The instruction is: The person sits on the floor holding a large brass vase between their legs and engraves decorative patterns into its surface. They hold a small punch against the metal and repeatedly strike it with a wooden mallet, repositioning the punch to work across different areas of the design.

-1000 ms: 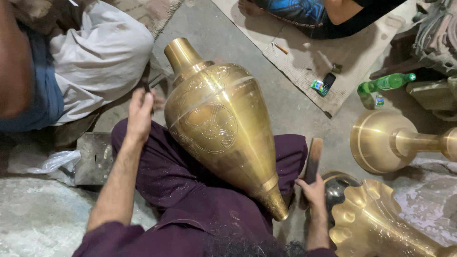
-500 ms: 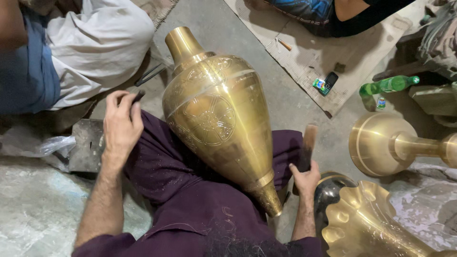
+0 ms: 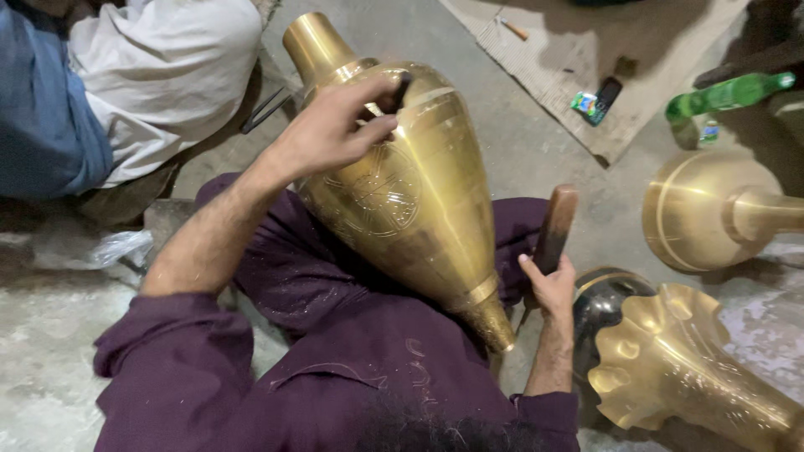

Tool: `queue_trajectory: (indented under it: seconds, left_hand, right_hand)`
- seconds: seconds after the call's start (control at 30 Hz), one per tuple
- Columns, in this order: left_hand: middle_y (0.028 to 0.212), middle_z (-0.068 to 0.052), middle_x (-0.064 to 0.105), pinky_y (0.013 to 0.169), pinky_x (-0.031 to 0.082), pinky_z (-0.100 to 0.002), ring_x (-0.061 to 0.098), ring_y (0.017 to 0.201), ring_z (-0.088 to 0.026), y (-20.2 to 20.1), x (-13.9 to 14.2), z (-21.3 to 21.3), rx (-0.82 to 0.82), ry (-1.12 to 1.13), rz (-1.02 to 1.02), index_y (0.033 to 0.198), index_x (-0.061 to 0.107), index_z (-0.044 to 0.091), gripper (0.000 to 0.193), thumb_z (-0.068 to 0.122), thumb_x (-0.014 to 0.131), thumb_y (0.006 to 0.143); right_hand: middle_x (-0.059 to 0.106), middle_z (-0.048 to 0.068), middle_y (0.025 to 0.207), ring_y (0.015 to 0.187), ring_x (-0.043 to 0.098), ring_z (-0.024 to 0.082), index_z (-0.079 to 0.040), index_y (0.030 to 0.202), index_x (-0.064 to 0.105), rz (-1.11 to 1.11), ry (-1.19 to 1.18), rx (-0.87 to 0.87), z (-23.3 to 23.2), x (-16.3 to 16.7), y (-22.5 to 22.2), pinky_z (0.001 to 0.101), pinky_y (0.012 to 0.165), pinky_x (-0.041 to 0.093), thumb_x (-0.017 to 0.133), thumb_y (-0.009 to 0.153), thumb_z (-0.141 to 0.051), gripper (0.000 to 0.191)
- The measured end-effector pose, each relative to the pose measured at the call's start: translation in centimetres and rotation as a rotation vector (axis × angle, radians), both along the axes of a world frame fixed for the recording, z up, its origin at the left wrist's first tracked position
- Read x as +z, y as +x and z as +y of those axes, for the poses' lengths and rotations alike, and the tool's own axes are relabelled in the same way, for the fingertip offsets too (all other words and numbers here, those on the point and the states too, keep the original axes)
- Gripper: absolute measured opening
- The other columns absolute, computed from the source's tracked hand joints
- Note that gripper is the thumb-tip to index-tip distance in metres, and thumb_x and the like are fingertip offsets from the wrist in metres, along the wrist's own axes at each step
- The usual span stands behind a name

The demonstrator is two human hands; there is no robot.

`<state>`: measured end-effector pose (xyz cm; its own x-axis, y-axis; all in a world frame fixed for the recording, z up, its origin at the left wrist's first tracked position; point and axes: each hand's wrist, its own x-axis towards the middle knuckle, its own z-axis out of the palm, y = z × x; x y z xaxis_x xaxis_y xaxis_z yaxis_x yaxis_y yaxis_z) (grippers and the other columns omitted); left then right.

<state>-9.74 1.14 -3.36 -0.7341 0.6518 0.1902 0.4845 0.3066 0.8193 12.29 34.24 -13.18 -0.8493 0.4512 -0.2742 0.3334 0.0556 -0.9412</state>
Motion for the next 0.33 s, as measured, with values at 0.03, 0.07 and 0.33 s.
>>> queue_trajectory:
  seconds: [0.03,0.07,0.33]
  left_hand:
    - [0.115,-0.018,0.071,0.086,0.064,-0.036,0.075,0.101,-0.025,-0.8,-0.1,0.8,-0.039,0.009,0.008,0.127,0.06,-0.002,0.029,0.009,0.069,0.103]
    - [0.115,-0.017,0.071,0.087,0.064,-0.036,0.075,0.1,-0.024,-1.4,-0.2,1.6,-0.097,-0.012,-0.052,0.129,0.058,0.0,0.031,0.01,0.068,0.102]
    - [0.115,-0.016,0.073,0.086,0.062,-0.042,0.076,0.102,-0.029,-3.6,-0.5,6.3,-0.495,-0.146,-0.03,0.133,0.055,0.005,0.041,0.011,0.074,0.097]
  right_hand:
    - [0.068,0.0,0.096,0.084,0.063,0.009,-0.001,0.108,0.063,0.012,0.016,-0.005,0.1,-0.2,-0.2,0.0265,0.075,0.053,0.086,0.086,-0.011,0.033]
    - [0.067,0.001,0.097,0.085,0.062,0.009,0.0,0.108,0.063,0.021,0.031,-0.01,0.0,-0.3,-0.1,0.0262,0.075,0.053,0.086,0.088,-0.011,0.033]
    - [0.066,0.004,0.097,0.082,0.064,0.011,-0.001,0.122,0.059,0.054,0.057,0.074,0.5,-1.4,0.2,0.0277,0.073,0.055,0.079,0.095,-0.008,0.035]
